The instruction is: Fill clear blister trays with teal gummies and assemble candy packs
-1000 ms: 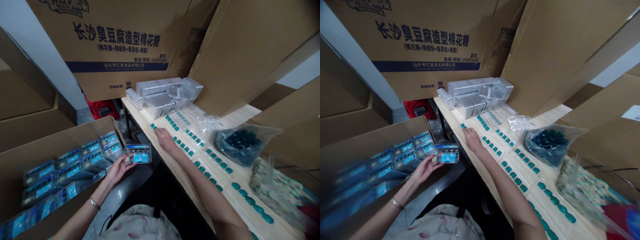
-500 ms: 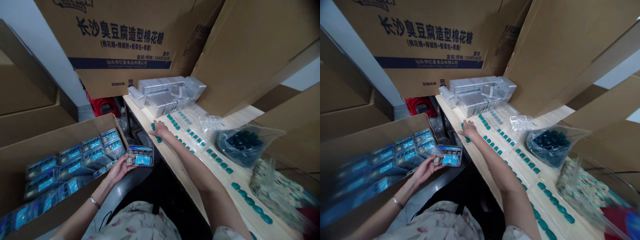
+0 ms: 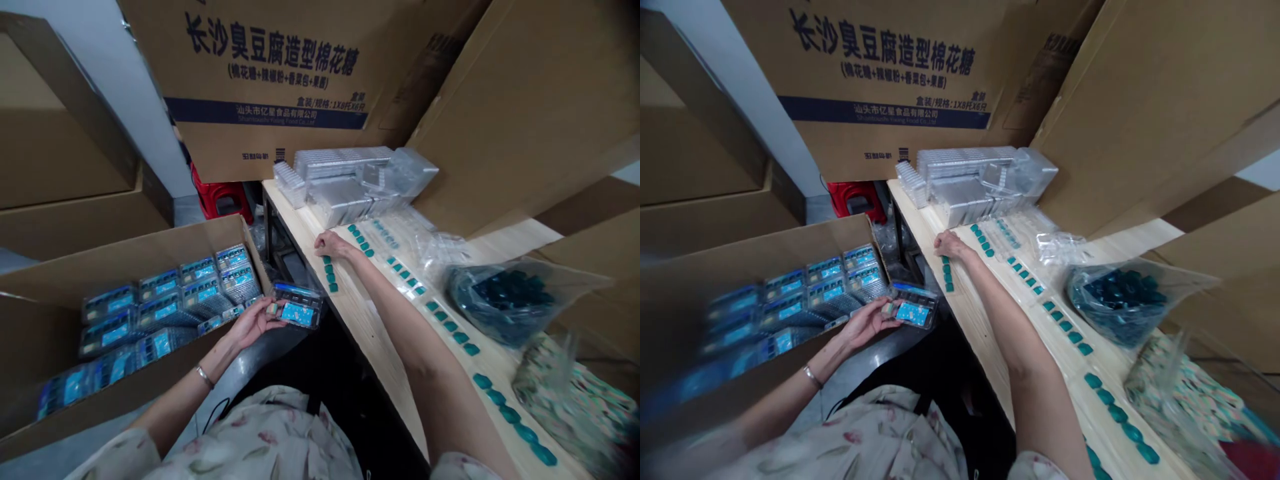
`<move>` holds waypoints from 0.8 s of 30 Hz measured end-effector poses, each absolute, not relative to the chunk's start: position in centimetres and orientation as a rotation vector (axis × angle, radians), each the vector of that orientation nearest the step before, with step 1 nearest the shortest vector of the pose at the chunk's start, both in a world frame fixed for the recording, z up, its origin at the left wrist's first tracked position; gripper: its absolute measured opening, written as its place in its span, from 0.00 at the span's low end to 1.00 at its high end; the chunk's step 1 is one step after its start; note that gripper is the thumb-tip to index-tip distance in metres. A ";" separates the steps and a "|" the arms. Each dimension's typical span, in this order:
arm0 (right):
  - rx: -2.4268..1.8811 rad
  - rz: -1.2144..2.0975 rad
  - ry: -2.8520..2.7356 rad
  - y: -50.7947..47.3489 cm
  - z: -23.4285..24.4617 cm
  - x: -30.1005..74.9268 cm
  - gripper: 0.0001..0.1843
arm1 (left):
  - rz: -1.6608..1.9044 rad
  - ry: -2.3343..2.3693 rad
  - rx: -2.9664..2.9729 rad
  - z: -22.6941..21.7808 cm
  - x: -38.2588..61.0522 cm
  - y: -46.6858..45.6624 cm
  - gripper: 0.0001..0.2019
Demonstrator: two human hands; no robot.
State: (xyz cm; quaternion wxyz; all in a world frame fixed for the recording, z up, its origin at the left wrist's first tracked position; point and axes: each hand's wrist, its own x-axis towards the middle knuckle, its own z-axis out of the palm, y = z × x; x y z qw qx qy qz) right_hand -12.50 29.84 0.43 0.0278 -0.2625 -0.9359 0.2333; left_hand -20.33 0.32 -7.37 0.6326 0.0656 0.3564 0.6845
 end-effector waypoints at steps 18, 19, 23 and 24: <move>-0.905 1.588 -2.202 28.7 1.1 -8.3 0.15 | 1.491 0.804 0.181 -6.5 -20.1 0.8 0.10; -0.910 1.638 -2.126 28.3 1.3 -8.1 0.16 | 1.496 0.804 0.183 -6.4 -20.2 0.8 0.10; -0.862 1.697 -1.967 26.0 2.6 -6.9 0.16 | 1.513 0.792 0.190 -6.2 -20.6 0.8 0.11; -0.838 1.660 -1.968 25.3 3.0 -6.5 0.16 | 1.514 0.789 0.192 -6.0 -20.6 0.9 0.12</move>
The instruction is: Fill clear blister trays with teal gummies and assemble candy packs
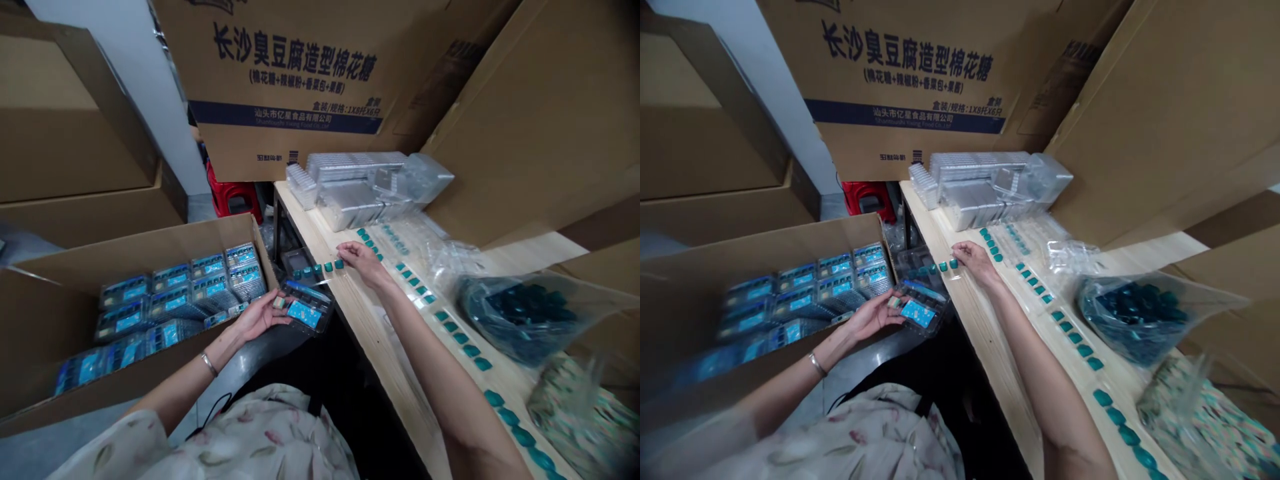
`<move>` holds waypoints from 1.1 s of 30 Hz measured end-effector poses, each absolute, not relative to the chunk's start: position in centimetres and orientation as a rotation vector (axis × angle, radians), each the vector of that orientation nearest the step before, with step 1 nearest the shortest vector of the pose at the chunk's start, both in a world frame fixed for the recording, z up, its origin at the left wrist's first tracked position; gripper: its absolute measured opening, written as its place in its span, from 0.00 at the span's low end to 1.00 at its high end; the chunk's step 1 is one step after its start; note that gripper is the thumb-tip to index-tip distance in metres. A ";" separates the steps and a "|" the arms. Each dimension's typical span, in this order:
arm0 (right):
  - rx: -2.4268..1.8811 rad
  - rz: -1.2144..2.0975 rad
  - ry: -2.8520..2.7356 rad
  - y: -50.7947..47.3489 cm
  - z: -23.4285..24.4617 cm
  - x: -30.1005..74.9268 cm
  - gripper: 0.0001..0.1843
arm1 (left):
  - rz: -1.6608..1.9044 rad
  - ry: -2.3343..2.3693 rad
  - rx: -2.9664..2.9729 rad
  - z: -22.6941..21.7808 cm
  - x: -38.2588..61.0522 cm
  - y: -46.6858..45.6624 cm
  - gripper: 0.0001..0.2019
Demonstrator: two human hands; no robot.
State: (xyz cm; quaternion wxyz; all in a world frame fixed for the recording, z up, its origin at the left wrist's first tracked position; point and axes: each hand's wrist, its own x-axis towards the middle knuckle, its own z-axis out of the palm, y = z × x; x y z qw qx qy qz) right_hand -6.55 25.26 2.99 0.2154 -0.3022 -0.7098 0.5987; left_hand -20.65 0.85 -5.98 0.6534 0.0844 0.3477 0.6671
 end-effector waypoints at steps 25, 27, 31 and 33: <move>0.242 0.826 -2.482 13.8 1.0 1.0 0.13 | 1.562 0.845 0.252 -2.9 -20.3 1.0 0.17; 0.242 0.887 -2.473 13.8 1.0 1.1 0.12 | 1.574 0.876 0.252 -3.0 -20.2 1.3 0.14; 0.154 0.917 -2.490 13.7 1.4 1.6 0.14 | 1.596 0.953 0.276 -3.1 -19.9 1.7 0.12; -0.006 0.871 -2.505 13.4 1.9 2.0 0.15 | 1.629 0.984 0.304 -3.0 -19.7 1.8 0.12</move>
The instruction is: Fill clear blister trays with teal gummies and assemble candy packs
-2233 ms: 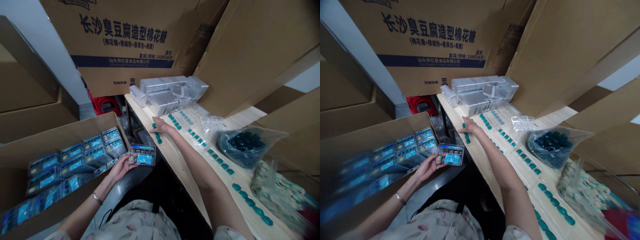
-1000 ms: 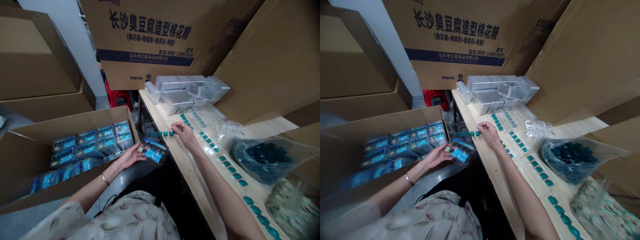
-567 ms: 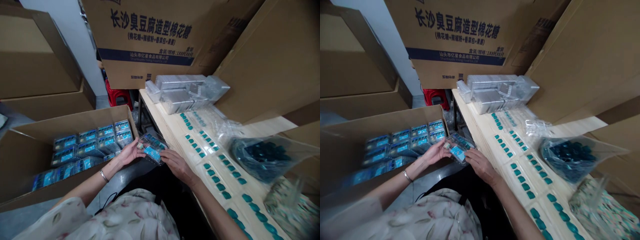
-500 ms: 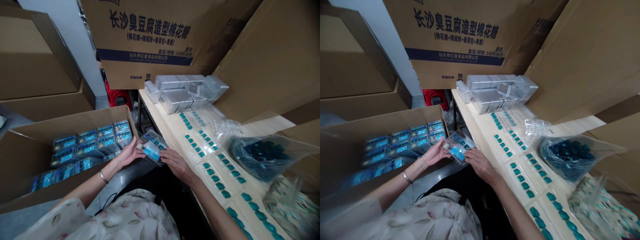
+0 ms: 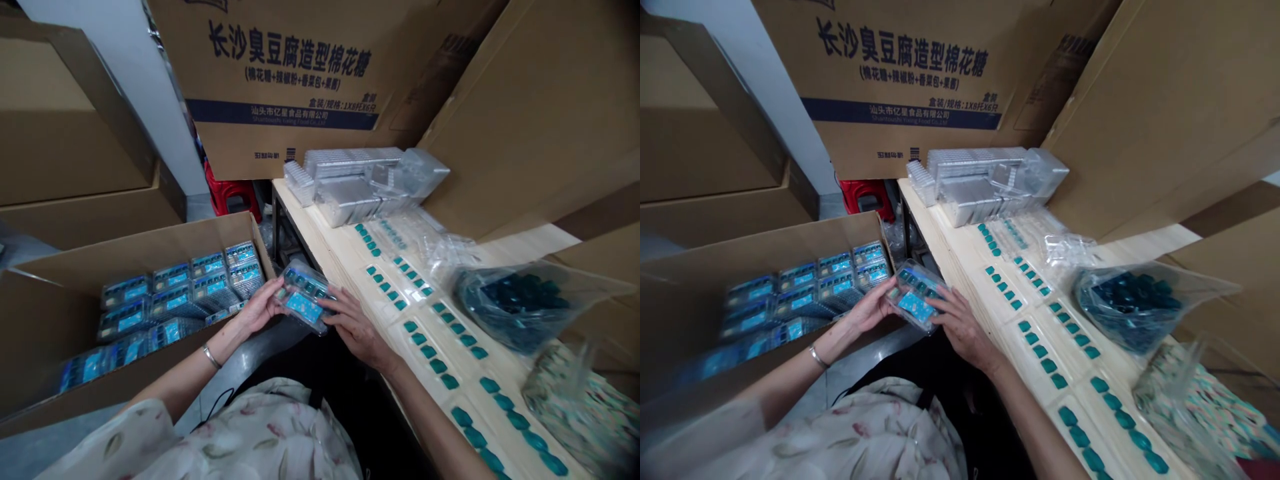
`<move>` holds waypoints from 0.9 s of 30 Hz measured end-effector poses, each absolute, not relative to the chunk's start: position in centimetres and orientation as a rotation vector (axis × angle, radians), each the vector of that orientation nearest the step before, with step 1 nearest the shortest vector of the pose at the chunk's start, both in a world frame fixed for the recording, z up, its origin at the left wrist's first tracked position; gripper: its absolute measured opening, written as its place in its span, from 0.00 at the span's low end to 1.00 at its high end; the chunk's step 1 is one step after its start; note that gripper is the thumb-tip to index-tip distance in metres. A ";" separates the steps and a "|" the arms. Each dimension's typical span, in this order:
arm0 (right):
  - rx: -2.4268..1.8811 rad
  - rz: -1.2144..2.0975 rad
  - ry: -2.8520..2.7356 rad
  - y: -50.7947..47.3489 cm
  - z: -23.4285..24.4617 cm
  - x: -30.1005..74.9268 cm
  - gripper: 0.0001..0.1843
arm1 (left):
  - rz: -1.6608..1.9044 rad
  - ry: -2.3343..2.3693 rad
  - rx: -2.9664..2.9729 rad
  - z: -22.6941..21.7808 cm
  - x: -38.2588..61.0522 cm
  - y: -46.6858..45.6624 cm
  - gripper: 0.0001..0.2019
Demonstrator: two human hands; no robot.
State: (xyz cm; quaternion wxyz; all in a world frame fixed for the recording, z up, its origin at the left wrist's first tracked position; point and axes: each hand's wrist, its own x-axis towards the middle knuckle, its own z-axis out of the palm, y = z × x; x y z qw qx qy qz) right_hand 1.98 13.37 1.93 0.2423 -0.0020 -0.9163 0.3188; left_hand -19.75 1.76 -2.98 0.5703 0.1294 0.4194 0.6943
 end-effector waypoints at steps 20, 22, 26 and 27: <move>-0.981 1.665 -1.633 13.2 -0.4 0.1 0.30 | 1.496 1.109 0.524 -0.2 -20.6 1.3 0.20; -0.966 1.631 -1.687 13.8 -1.0 -0.3 0.30 | 1.493 1.183 0.539 -0.1 -21.0 1.8 0.17; -0.944 1.484 -1.809 17.1 -1.2 -2.5 0.27 | 1.573 1.225 0.535 0.3 -21.7 4.4 0.14; -0.936 1.441 -1.843 18.2 -1.1 -3.2 0.25 | 1.608 1.221 0.519 0.3 -21.9 5.4 0.13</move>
